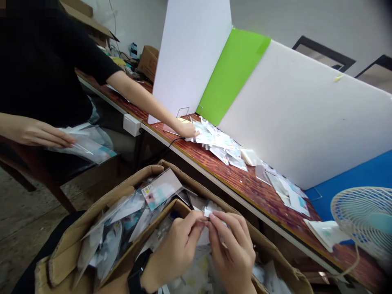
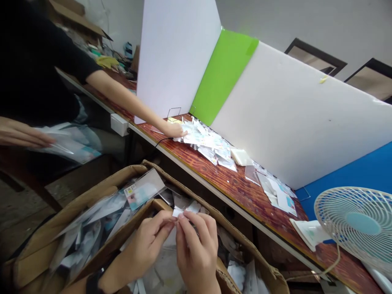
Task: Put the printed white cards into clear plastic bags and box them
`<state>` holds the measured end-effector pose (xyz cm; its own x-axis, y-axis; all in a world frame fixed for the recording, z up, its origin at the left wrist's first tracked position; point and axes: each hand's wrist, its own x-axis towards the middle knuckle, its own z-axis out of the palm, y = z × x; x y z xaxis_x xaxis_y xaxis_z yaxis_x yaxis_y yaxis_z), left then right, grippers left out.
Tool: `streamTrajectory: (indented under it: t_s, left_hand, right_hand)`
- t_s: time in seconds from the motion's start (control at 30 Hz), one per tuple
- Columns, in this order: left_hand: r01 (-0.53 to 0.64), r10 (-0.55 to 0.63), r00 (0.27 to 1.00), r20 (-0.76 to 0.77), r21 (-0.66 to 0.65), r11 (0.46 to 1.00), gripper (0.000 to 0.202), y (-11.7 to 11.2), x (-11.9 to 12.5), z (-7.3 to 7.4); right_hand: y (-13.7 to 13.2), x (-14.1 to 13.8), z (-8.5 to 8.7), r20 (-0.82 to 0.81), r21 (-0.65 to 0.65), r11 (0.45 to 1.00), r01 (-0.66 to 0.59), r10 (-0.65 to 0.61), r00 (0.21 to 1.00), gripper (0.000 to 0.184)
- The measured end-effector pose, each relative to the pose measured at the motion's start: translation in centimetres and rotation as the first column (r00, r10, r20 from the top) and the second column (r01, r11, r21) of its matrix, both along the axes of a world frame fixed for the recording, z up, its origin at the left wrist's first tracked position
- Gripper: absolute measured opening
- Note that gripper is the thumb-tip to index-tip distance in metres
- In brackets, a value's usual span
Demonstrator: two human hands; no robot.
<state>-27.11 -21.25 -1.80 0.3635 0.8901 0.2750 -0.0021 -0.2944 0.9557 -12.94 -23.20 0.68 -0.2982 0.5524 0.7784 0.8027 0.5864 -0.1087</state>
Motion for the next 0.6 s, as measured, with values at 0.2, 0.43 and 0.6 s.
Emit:
streamTrajectory:
  t_s: [0.2, 0.43, 0.6]
  left_hand:
    - [0.014, 0.008, 0.984, -0.176, 0.119, 0.993, 0.028, -0.8, 0.1, -0.2]
    - [0.125, -0.067, 0.946, -0.318, 0.166, 0.978, 0.034, -0.5, 0.2, 0.0]
    - [0.131, -0.096, 0.960, -0.262, 0.120, 0.984, 0.032, -0.7, 0.1, 0.1]
  right_hand:
    - [-0.2, 0.0, 0.7, -0.072, -0.089, 0.993, -0.078, 0.071, 0.995, 0.030]
    - [-0.7, 0.6, 1.3, 0.028, -0.127, 0.992, -0.008, 0.012, 1.000, 0.019]
    - [-0.9, -0.2, 0.9, -0.112, -0.100, 0.991, 0.087, -0.098, 0.989, 0.011]
